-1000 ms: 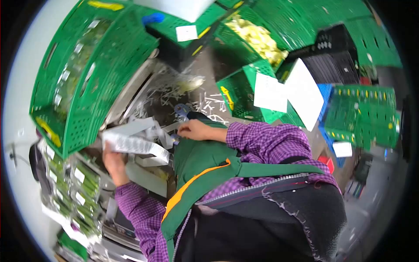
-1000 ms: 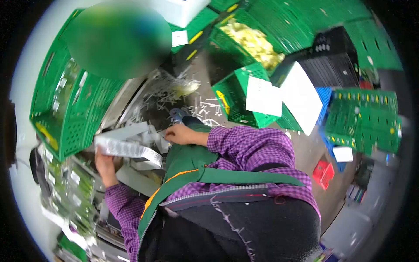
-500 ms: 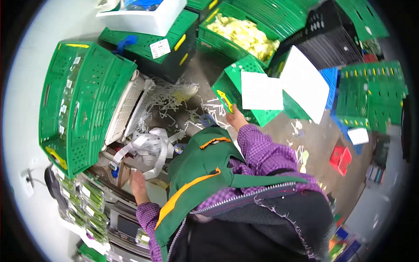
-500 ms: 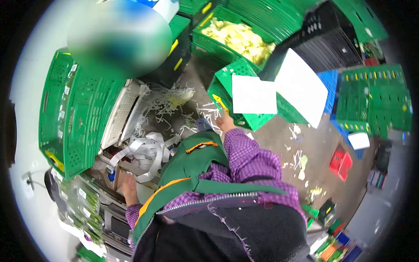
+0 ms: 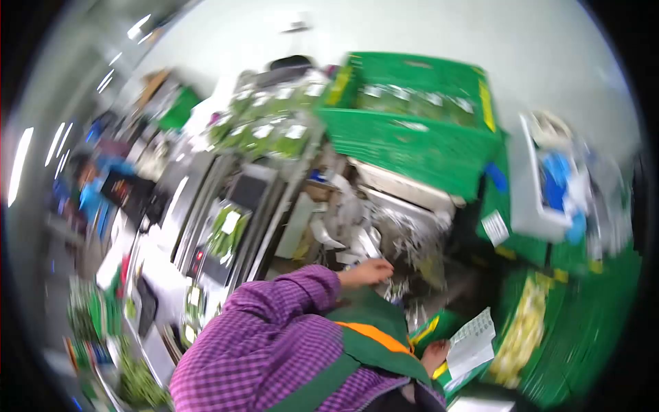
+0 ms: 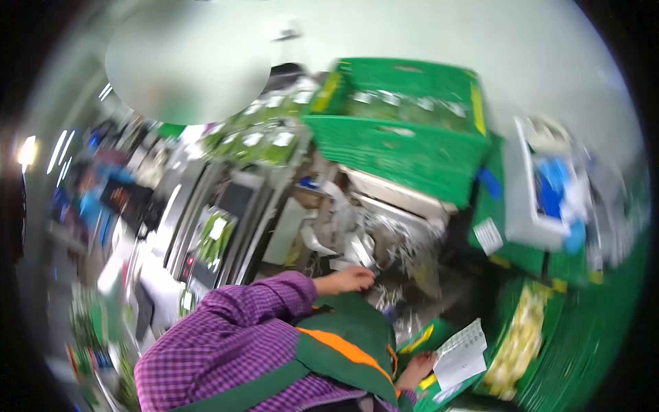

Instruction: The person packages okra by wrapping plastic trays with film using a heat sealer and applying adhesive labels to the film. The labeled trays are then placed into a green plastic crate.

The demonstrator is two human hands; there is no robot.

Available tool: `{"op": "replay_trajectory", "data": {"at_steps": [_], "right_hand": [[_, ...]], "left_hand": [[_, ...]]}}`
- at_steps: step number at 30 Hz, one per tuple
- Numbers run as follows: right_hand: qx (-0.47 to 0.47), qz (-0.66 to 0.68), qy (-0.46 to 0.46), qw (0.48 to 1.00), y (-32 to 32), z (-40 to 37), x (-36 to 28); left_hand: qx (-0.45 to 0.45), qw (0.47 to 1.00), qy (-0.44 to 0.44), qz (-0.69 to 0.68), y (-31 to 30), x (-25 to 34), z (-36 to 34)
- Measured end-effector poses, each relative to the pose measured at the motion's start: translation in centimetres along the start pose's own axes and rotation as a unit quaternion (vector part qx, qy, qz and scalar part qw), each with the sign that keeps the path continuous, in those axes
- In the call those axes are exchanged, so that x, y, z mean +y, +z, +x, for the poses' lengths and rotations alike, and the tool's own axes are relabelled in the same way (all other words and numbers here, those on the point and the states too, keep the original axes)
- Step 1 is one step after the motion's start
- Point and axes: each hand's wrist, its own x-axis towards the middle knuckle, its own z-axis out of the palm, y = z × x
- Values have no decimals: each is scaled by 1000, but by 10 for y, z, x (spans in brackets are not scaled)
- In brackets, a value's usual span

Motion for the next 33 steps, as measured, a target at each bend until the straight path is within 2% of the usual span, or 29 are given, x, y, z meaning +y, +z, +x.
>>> {"op": "replay_trajectory", "data": {"at_steps": [1, 2, 3, 5, 7, 9, 10, 11, 13, 14, 15, 16, 17, 18, 19, 20, 21, 22, 25, 27, 29, 31, 33], "right_hand": [[5, 224, 120, 967, -22, 33, 51], [24, 302, 226, 926, -12, 47, 31], [106, 163, 203, 960, 21, 51, -4], [-23, 33, 185, 982, 74, 48, -76], [-194, -3, 127, 973, 116, 40, -113], [-355, -51, 110, 927, 147, 30, -138], [-418, -71, 107, 899, 159, 26, -144], [-456, -60, 113, 881, 175, 15, -156], [-550, -117, 81, 823, 199, 2, -177], [-586, -153, 52, 794, 208, 2, -173], [-615, -191, 28, 765, 214, 3, -161], [-630, -187, 26, 753, 222, -5, -163], [-646, -157, 35, 746, 232, -15, -167], [-668, -186, 31, 720, 241, -22, -171], [-692, -162, 56, 701, 250, -31, -175], [-694, -144, 85, 701, 258, -45, -183], [-705, -139, 92, 690, 265, -53, -184], [-717, -129, 110, 675, 272, -59, -178], [-674, -72, 91, 729, 298, -101, -177], [-661, -70, 89, 742, 310, -125, -174], [-662, -60, 100, 740, 318, -149, -172], [-697, -35, 80, 712, 324, -166, -168], [-721, -37, 86, 686, 327, -179, -173]], "left_hand": [[1, 1000, 3, -24, 6, 1, -6], [6, 998, -10, -57, 11, 3, -9], [6, 996, -22, -90, 13, 4, -15], [64, 987, -42, -144, 18, 6, -34], [112, 983, 1, -144, 16, -10, -48], [159, 968, -45, -186, 8, -3, -88], [127, 962, -44, -238, 0, -1, -107], [162, 937, -3, -311, 0, -16, -116], [296, 848, 167, -407, -1, -22, -141], [347, 850, 149, -368, -8, -38, -153], [376, 838, 170, -356, -13, -60, -160], [386, 826, 183, -368, -19, -48, -185], [432, 806, 211, -345, -24, -61, -192], [457, 790, 217, -347, -27, -60, -211], [466, 776, 232, -357, -31, -62, -227], [471, 774, 244, -344, -34, -60, -246], [429, 783, 236, -382, -37, -66, -264], [426, 791, 246, -365, -37, -71, -280], [436, 796, 254, -333, -38, -84, -324], [445, 808, 254, -290, -35, -92, -347], [449, 805, 240, -304, -33, -106, -368], [453, 803, 221, -319, -29, -122, -385], [476, 768, 206, -375, -25, -128, -401]]}}
